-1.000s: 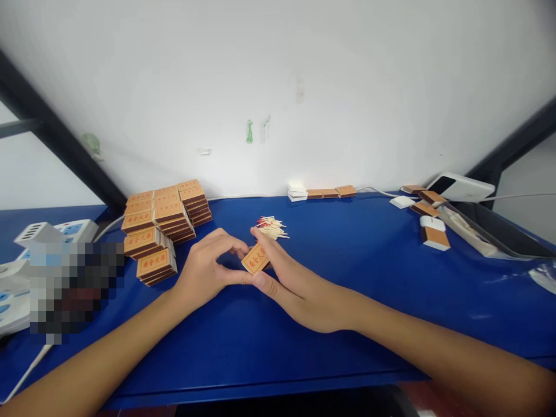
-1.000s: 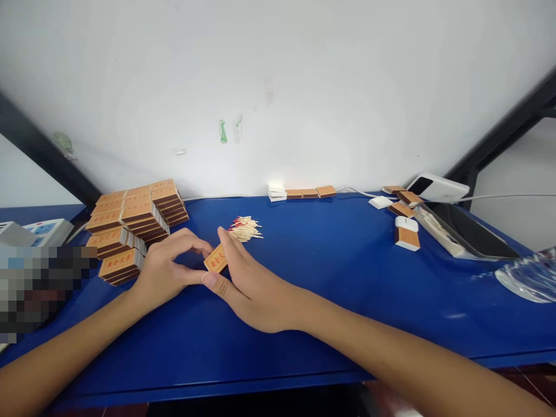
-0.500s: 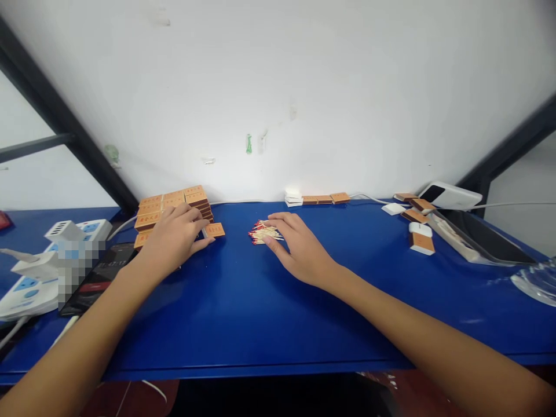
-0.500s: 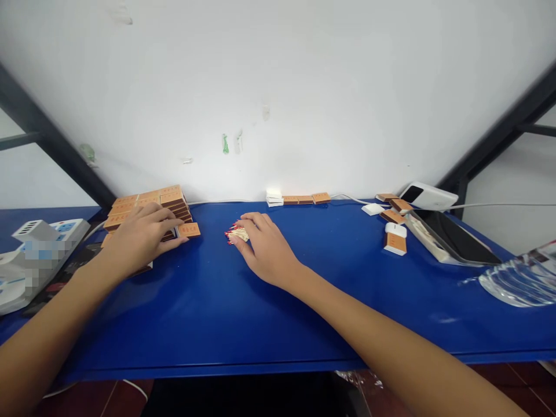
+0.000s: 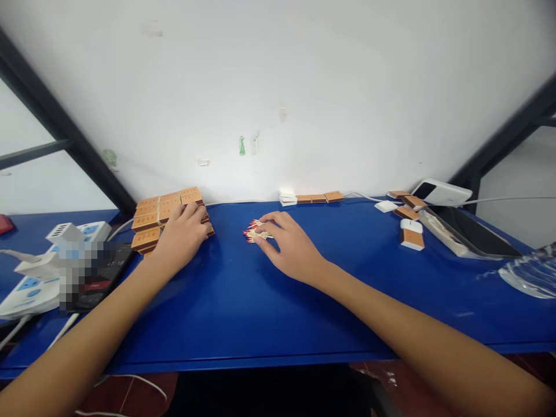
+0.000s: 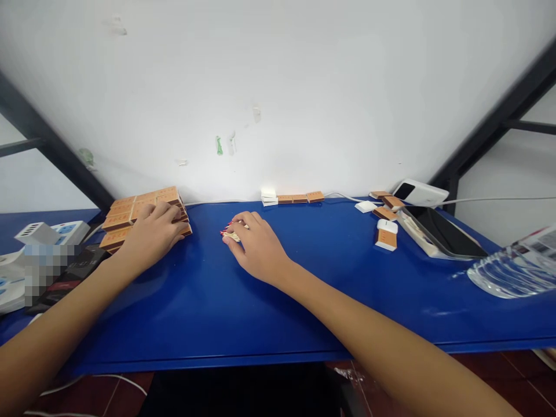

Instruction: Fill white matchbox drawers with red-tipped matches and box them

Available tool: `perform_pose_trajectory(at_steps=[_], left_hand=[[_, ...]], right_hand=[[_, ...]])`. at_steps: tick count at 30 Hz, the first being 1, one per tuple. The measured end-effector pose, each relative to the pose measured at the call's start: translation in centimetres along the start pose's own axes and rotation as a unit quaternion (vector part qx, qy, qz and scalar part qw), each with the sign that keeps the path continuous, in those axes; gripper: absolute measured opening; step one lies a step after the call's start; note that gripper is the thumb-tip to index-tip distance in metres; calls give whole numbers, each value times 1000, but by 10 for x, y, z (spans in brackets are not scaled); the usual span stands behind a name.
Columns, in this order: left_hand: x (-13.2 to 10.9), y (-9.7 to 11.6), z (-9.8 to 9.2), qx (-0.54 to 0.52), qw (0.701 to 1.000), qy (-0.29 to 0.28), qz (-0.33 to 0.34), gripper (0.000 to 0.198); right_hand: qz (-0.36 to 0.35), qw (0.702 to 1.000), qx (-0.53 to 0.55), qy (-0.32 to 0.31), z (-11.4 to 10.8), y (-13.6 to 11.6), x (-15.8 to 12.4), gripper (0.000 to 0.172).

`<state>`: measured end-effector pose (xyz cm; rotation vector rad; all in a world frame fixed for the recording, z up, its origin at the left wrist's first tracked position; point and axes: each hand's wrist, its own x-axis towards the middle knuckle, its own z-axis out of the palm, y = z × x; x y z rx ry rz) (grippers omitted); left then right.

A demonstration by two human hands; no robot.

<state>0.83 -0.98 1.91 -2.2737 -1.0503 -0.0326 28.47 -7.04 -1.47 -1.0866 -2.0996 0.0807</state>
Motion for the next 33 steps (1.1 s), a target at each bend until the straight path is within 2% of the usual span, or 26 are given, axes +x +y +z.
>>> perform_pose_trajectory(at_steps=[5, 11, 15, 20, 27, 30, 33], left_hand=[[3, -8, 10, 1, 1000, 1, 2, 28], [2, -10, 12, 11, 1000, 4, -18, 34], [2, -10, 15, -37, 999, 13, -20, 35], [2, -9, 20, -93, 995, 29, -21, 26], [1, -5, 12, -50, 998, 29, -13, 28], [3, 1, 4, -79, 996, 49, -5, 26], [9, 6, -4, -148, 986, 70, 18, 25]], right_hand=[[-2, 1000, -2, -1, 2, 2, 0, 21], [-4, 1000, 4, 1, 2, 2, -1, 20], [-6, 1000, 8, -8, 2, 2, -1, 20], [-10, 1000, 8, -11, 2, 3, 0, 20], [-21, 1000, -3, -7, 0, 5, 1, 22], [-18, 1000, -16, -5, -5, 17, 5, 21], [19, 999, -50, 0, -17, 45, 16, 21]])
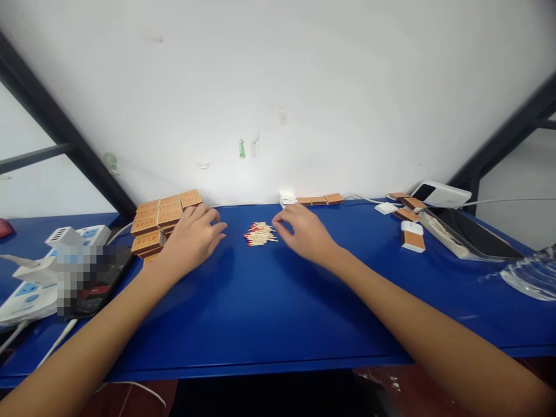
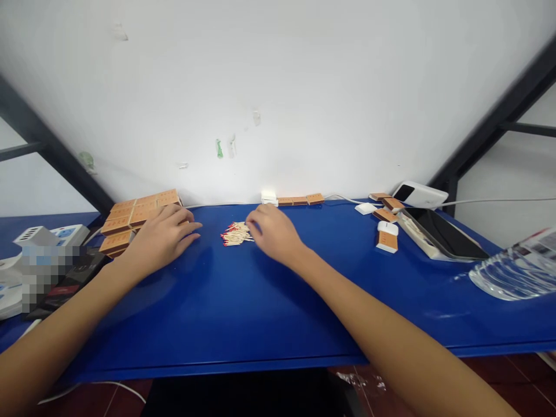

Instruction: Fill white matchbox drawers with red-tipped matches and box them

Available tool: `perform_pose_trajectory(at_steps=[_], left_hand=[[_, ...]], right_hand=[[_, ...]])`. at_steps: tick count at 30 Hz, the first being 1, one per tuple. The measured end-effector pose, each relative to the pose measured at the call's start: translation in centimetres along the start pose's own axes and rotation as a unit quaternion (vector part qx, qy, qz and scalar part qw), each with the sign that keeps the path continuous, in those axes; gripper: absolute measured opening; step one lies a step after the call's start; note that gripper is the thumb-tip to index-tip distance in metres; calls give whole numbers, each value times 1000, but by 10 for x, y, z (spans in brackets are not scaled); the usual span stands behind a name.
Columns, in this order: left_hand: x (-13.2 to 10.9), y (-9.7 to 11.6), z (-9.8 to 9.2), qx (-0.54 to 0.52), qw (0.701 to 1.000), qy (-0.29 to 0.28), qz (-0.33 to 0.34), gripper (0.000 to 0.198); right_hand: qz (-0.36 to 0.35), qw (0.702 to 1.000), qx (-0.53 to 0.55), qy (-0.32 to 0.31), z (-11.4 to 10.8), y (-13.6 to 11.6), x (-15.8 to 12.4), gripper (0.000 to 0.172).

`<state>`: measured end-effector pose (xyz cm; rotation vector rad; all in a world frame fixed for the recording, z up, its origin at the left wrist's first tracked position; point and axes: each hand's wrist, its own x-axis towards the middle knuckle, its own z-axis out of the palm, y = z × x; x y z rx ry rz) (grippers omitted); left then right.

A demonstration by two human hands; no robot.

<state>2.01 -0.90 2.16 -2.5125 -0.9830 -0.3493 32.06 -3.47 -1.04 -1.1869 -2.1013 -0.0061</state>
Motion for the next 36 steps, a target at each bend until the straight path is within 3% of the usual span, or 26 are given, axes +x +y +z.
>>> perform_pose_trajectory(at_steps=[4, 6, 12, 19, 24, 30, 33, 36], left_hand=[[10, 9, 2, -164, 986, -5, 11, 27], [12, 14, 10, -196, 980, -8, 9, 25], [-3, 22, 33, -233, 973, 7, 9, 24], [-8, 20, 35, -233, 971, 59, -14, 22], [-8, 31, 37, -260, 965, 44, -10, 20], [-8, 30, 35, -267, 962, 51, -16, 19], [-9, 29, 37, -267, 961, 64, -26, 19], [-9, 31, 38, -275, 958, 69, -52, 22]], right_hand=[[114, 992, -57, -10, -9, 52, 26, 19], [155, 984, -86, -36, -8, 74, 40, 23], [137, 983, -92, -82, 3, 104, 67, 19], [101, 985, -125, -67, -7, 89, 66, 21], [110, 965, -208, -114, 1, 85, 64, 24], [120, 960, -216, -133, -1, 93, 70, 26], [98, 964, -223, -103, -14, 71, 66, 27], [56, 976, -189, -93, -22, 24, 48, 24]])
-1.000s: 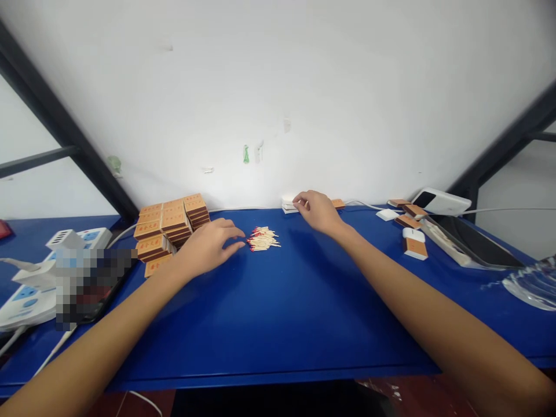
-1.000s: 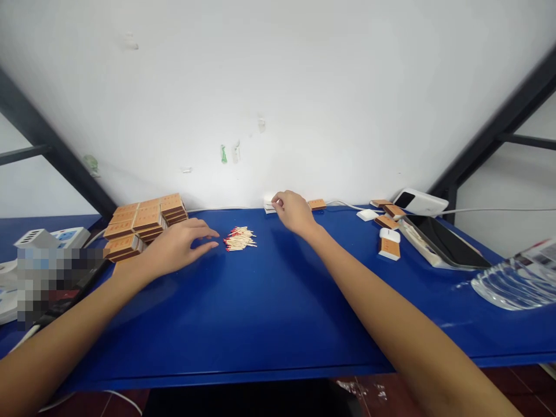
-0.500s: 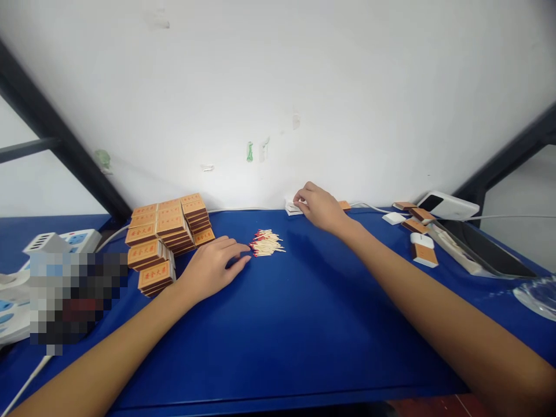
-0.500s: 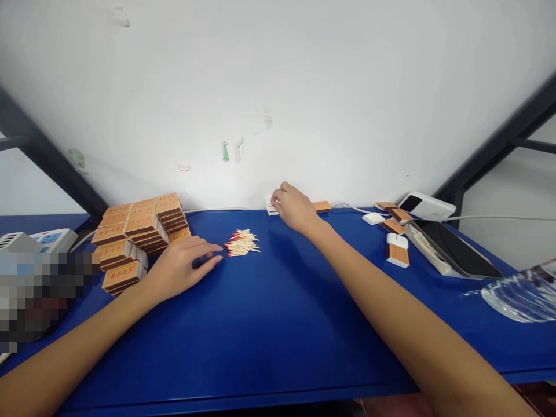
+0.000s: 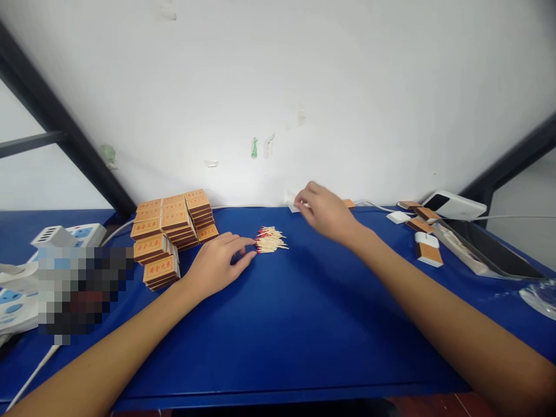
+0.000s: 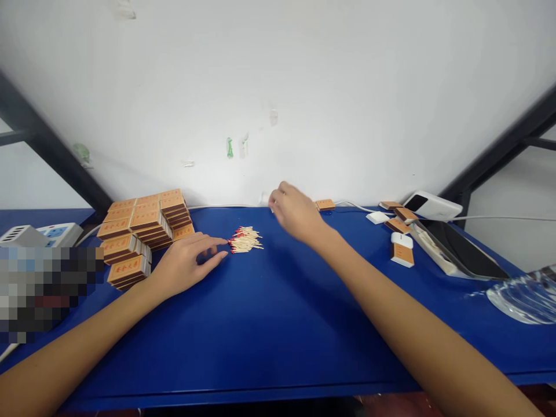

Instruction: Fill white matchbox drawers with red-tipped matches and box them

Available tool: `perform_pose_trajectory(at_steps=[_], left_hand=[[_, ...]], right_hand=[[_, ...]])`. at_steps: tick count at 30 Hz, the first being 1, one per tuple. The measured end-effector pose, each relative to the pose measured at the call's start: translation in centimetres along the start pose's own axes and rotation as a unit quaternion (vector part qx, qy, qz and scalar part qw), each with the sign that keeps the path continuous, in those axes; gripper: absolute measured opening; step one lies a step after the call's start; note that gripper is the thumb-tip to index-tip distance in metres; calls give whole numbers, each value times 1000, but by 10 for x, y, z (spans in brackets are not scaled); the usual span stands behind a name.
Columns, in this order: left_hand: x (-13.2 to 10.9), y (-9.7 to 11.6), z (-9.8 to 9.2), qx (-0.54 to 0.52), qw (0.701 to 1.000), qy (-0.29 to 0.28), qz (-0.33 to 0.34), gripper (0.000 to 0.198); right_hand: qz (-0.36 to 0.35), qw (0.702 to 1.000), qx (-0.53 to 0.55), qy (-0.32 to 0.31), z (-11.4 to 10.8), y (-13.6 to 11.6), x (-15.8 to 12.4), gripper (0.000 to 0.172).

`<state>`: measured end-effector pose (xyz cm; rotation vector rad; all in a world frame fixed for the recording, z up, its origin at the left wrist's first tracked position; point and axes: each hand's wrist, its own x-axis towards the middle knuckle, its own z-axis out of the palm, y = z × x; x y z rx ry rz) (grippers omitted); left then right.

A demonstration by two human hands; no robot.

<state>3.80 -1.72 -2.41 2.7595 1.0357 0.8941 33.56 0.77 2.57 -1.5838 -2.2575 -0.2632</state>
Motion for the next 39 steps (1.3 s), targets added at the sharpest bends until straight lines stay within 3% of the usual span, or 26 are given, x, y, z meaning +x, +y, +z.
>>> perform_pose_trajectory(at_steps=[4, 7, 10, 12, 14, 17, 22, 30, 39], left_hand=[[-1, 6, -3, -12, 1000, -11, -7, 38], [-2, 12, -6, -19, 998, -55, 14, 43], [-2, 14, -5, -12, 996, -82, 18, 46], [-3, 14, -3, -11, 995, -93, 20, 40], [-3, 12, -1, -18, 995, -100, 19, 31], [-2, 11, 0, -28, 994, -103, 19, 26], [-2, 13, -1, -25, 994, -101, 32, 26], [-2, 12, -2, -25, 995, -91, 28, 26], [-2, 11, 1, -22, 995, -97, 12, 27]], right_hand=[[-130, 982, 50, -125, -8, -63, -47, 19], [-159, 973, 80, -149, 0, -80, -68, 18], [-139, 965, 187, -118, 11, -67, -68, 17], [-87, 962, 247, -77, 19, -50, -62, 16], [-23, 966, 255, -42, 28, -34, -55, 13], [27, 970, 235, -51, 40, -21, -50, 10], [34, 971, 220, -90, 48, -20, -49, 9], [-7, 987, 115, -110, 41, -11, -50, 13], [-7, 985, 136, -105, 31, 2, -50, 19]])
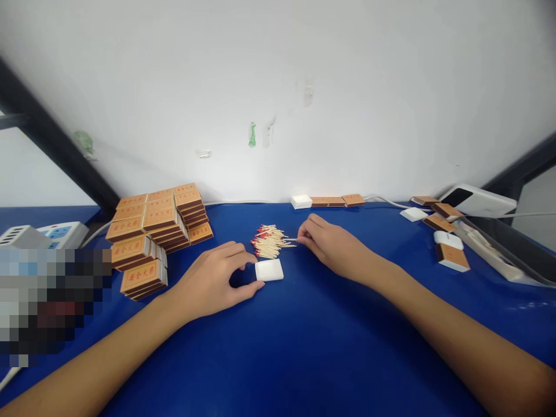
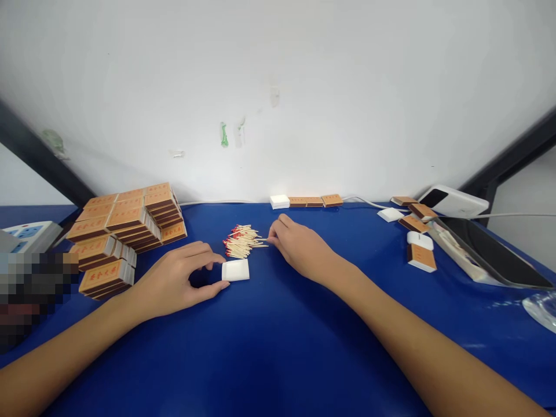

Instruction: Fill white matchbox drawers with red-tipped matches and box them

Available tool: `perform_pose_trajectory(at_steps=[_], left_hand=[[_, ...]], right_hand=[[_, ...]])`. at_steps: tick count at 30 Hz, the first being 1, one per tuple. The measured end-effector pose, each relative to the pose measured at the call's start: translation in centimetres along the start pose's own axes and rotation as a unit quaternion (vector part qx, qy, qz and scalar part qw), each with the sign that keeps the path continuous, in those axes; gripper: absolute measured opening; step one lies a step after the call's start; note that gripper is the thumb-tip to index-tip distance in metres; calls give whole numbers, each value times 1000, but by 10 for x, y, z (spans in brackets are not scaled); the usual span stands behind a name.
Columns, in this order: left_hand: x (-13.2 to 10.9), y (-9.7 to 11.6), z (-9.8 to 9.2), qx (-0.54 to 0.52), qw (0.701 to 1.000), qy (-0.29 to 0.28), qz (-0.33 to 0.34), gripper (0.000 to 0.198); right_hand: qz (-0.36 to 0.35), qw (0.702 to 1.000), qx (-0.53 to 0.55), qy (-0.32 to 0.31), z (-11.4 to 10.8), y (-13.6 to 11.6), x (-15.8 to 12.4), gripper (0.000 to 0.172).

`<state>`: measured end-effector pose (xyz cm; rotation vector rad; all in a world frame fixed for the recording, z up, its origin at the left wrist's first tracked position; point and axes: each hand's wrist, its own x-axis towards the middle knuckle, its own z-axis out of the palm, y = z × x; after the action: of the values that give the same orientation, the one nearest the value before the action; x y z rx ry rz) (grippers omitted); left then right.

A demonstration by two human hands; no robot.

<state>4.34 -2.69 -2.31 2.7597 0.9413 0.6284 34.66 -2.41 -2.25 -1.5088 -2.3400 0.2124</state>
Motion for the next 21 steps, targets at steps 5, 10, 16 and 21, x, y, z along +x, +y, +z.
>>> perform_pose_trajectory(at_steps=[5, 10, 16, 21], left_hand=[[0, 2, 1, -2, 1000, 2, 2, 25], [-1, 3, 0, -13, 1000, 2, -7, 26], [-1, 4, 4, -40, 999, 2, -11, 26], [-1, 4, 4, -45, 999, 2, -13, 24]], right_hand=[[54, 985, 159, -32, -14, -8, 0, 30], [73, 947, 293, -110, -13, -28, -2, 40], [28, 933, 347, -95, 0, -53, -10, 34], [16, 943, 325, -72, 8, -60, -13, 25]])
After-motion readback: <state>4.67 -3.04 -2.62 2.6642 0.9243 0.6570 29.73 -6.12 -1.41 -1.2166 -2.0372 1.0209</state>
